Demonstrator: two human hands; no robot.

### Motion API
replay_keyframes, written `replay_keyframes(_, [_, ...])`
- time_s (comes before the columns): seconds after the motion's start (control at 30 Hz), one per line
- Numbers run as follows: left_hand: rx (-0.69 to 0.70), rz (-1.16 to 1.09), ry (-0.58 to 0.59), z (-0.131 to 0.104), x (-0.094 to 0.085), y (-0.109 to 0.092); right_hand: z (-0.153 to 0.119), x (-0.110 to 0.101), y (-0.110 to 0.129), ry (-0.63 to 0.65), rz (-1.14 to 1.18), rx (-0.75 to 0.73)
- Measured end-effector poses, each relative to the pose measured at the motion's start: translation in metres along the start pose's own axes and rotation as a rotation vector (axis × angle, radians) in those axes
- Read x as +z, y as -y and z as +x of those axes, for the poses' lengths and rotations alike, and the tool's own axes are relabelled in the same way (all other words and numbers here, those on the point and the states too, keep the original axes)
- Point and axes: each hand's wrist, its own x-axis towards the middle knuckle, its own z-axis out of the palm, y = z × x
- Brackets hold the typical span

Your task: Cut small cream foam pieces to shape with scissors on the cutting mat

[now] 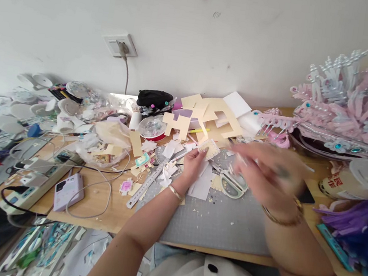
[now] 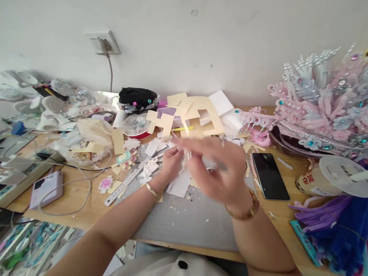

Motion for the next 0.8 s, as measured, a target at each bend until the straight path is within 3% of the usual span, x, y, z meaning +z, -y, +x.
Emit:
replay_keyframes(0.1, [0.053, 0.016, -0.010, 0.000, 0.000, -0.001, 0.065, 0.044, -0.060, 0.145, -0.306, 0.141])
replay_keyframes(0.17, [0.071, 0.017, -0.023, 0.001, -0.001, 0.000, 0.075, 0.060, -0.089, 0.305, -0.475, 0.246])
replay_keyframes(0.27, [0.085, -0.012, -0.031, 0.003, -0.002, 0.002, 0.064, 0.071, -0.115, 0.436, -0.430, 0.392])
replay_keyframes(0.37, [0.076, -0.034, -0.026, 0.005, -0.002, 0.002, 0.053, 0.079, -0.131, 0.444, -0.173, 0.463])
replay_keyframes(0.53, [0.061, -0.057, -0.008, 0.006, -0.002, 0.003, 0.050, 0.093, -0.145, 0.250, 0.186, 0.607])
replay_keyframes(0.8, [-0.109, -0.088, 0.198, 0.006, -0.004, -0.003, 0.054, 0.083, -0.147, 0.306, -0.114, 0.496])
